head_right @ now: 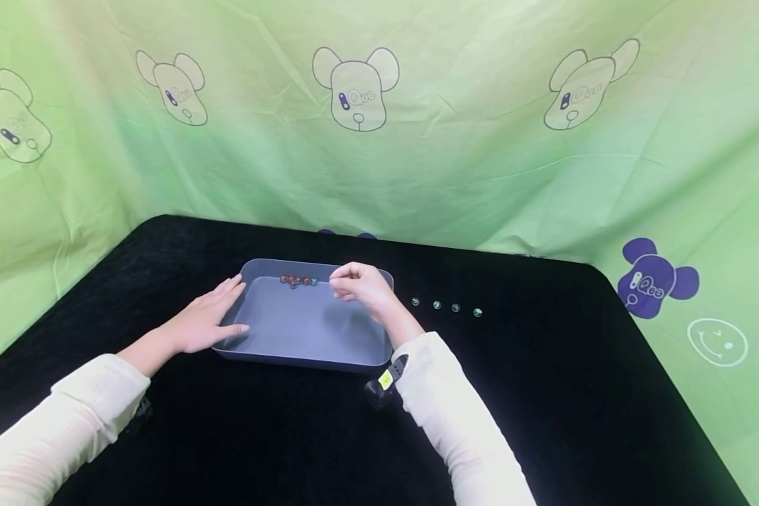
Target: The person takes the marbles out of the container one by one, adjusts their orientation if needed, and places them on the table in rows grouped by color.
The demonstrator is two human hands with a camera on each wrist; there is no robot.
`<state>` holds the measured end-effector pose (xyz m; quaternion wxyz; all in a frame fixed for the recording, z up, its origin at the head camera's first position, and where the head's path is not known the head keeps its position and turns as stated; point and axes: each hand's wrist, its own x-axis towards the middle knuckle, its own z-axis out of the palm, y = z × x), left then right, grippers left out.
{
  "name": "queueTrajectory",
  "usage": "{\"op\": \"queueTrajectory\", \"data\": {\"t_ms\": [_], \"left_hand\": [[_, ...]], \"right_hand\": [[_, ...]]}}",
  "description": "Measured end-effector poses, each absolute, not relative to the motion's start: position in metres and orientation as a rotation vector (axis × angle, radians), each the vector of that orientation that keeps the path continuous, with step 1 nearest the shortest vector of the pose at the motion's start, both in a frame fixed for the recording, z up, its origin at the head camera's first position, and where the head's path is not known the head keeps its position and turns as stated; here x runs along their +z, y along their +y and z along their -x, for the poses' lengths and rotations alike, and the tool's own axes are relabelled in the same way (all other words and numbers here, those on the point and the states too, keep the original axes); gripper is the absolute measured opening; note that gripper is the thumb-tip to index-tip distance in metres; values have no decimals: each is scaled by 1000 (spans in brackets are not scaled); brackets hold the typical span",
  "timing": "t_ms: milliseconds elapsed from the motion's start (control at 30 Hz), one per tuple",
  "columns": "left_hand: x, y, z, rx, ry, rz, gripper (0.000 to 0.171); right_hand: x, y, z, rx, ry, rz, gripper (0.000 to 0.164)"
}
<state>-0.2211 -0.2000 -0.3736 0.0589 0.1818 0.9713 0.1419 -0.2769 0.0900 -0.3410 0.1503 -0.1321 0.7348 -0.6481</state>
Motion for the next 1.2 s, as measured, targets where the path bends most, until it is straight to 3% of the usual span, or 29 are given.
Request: {"op": "queueTrajectory", "data": {"t_ms": [1200], "left_hand": [[-375, -200, 222, 421, 2942, -545, 79]], "right_hand": [[-346, 69, 316, -1770, 2212, 240, 21]]}}
